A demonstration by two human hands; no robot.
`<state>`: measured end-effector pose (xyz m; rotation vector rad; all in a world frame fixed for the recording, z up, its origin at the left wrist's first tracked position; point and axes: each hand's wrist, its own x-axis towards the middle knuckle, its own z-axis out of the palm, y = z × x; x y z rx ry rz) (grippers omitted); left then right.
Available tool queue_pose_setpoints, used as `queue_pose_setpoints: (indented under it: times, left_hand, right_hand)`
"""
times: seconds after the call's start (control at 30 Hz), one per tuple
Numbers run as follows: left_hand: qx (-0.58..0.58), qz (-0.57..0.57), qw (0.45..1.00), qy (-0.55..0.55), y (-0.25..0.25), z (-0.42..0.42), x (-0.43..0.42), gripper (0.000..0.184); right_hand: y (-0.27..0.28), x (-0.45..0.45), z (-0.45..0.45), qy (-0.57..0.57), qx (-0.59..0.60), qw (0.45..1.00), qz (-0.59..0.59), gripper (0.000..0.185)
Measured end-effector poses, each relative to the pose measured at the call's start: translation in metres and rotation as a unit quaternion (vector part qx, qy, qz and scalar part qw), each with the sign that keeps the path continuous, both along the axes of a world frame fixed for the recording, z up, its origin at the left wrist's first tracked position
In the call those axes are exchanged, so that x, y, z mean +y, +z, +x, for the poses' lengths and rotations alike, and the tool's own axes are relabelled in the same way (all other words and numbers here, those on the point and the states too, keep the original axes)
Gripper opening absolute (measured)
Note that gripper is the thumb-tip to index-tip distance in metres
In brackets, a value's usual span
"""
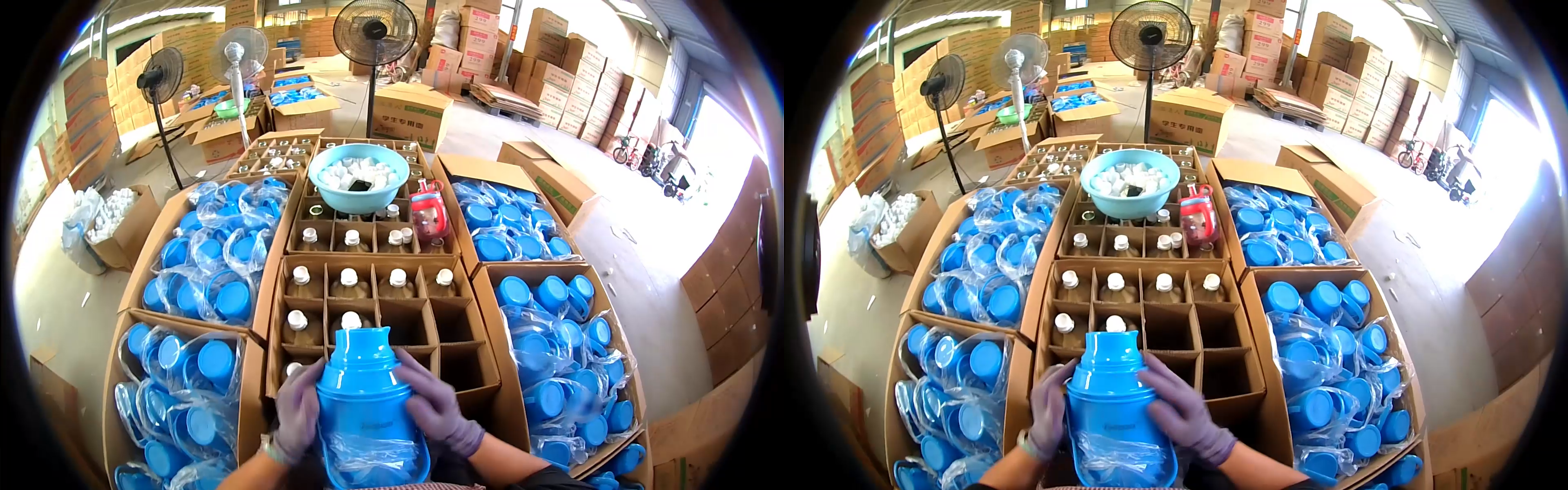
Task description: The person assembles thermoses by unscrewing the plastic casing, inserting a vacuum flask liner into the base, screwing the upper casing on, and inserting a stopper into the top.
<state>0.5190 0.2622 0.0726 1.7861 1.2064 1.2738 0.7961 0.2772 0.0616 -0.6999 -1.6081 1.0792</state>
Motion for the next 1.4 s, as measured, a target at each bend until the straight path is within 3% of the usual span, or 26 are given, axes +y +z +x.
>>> queue_pose_setpoints:
  times: [0.07,0.2,0.3,0.33,0.37,0.4,0.43,0.5,0.53,0.6,0.63,0.67,0.73,0.8,0.87,0.93,0.97,1.03,1.07,1.1,1.13,1.23,1.3,1.33,1.37,1.4]
  left_hand:
    - [0.012,0.233,0.949,-0.214,0.03,-0.001,-0.007,0.061]
    - [-0.115,-0.034,0.993,-0.021,0.034,-0.003,0.002,0.06]
    - [-0.041,0.071,0.996,0.043,0.017,0.021,-0.019,0.067]
    - [-0.014,0.11,0.992,0.061,0.016,0.021,-0.02,0.069]
    - [-0.011,0.149,0.982,-0.118,0.034,0.003,-0.024,0.069]
    - [0.013,0.229,0.926,-0.3,0.042,-0.003,-0.034,0.066]
    - [0.036,0.248,0.935,-0.25,0.05,-0.002,-0.037,0.067]
    - [0.023,0.196,0.979,-0.05,0.026,-0.004,-0.02,0.067]
    - [-0.132,-0.018,0.983,0.127,0.018,0.009,-0.01,0.073]
    - [-0.236,-0.084,0.968,0.007,0.019,0.016,-0.017,0.073]
    - [0.08,0.122,0.988,0.054,0.042,0.018,-0.033,0.068]
    - [0.07,0.186,0.97,-0.143,0.059,0.002,-0.034,0.061]
    - [0.023,0.246,0.958,-0.148,0.054,-0.004,-0.034,0.057]
    - [-0.079,0.11,0.99,0.05,0.023,-0.005,-0.028,0.054]
    - [-0.216,-0.081,0.973,0.004,-0.008,-0.008,0.0,0.055]
    - [0.118,0.145,0.982,0.016,0.051,0.016,-0.034,0.058]
    - [0.07,0.214,0.954,-0.198,0.039,-0.004,-0.034,0.063]
    - [0.002,0.27,0.95,-0.158,0.035,0.0,-0.027,0.063]
    - [-0.058,0.209,0.973,-0.081,0.034,0.002,-0.019,0.057]
    - [-0.129,0.147,0.981,-0.009,0.033,0.004,-0.011,0.053]
    - [-0.147,-0.027,0.983,0.11,0.021,0.002,0.006,0.056]
    - [-0.426,-0.252,0.841,-0.22,-0.039,-0.009,0.073,0.068]
    - [-0.385,-0.479,0.779,-0.127,-0.049,-0.014,0.084,0.069]
    - [-0.373,-0.489,0.771,-0.164,-0.039,-0.013,0.084,0.076]
    - [-0.331,-0.358,0.843,-0.228,0.0,-0.004,0.065,0.086]
    - [-0.248,-0.304,0.901,-0.183,0.02,-0.003,0.052,0.094]
  right_hand:
    - [-0.071,0.039,0.039,-0.002,-0.347,0.915,-0.206,0.045]
    - [0.014,0.026,-0.004,-0.066,-0.064,0.996,-0.01,0.051]
    - [0.025,-0.001,-0.011,-0.029,-0.175,0.965,0.192,0.067]
    - [-0.01,0.0,-0.012,-0.071,-0.017,0.996,0.052,0.061]
    - [-0.082,0.028,0.016,-0.027,-0.11,0.981,-0.155,0.06]
    - [-0.091,0.035,0.026,-0.012,-0.121,0.965,-0.231,0.058]
    - [-0.077,0.041,0.029,0.0,-0.133,0.943,-0.305,0.056]
    - [-0.027,0.024,0.017,-0.057,-0.257,0.96,0.1,0.065]
    - [0.025,0.01,-0.002,-0.046,-0.062,0.994,0.074,0.067]
    - [0.035,-0.007,-0.014,-0.002,-0.106,0.981,0.16,0.058]
    - [0.004,-0.004,-0.008,0.0,-0.153,0.985,0.082,0.057]
    - [-0.012,0.006,-0.002,0.005,-0.197,0.98,-0.009,0.058]
    - [-0.015,0.025,-0.001,0.013,-0.3,0.936,-0.185,0.06]
    - [0.015,0.011,-0.01,-0.05,-0.067,0.996,0.005,0.061]
    - [0.05,-0.008,-0.016,-0.027,-0.197,0.963,0.184,0.063]
    - [0.002,0.005,-0.015,-0.006,-0.032,0.999,-0.03,0.059]
    - [-0.054,0.03,0.009,0.01,-0.298,0.954,0.005,0.057]
    - [-0.05,0.036,0.014,0.027,-0.196,0.954,-0.227,0.058]
    - [-0.044,0.04,0.013,-0.027,-0.167,0.981,-0.098,0.058]
    - [-0.013,0.037,0.0,-0.016,0.022,0.989,-0.148,0.057]
    - [0.008,0.031,-0.008,0.004,0.031,0.996,-0.079,0.06]
    - [0.043,0.015,-0.034,-0.018,-0.146,0.989,0.023,0.073]
    - [0.024,0.03,-0.034,0.008,-0.077,0.997,-0.025,0.074]
    - [0.01,0.036,-0.031,0.026,-0.048,0.997,-0.06,0.075]
    - [0.002,0.04,-0.027,0.109,0.066,0.986,-0.111,0.077]
    - [-0.018,0.045,-0.017,0.177,0.135,0.937,-0.269,0.07]
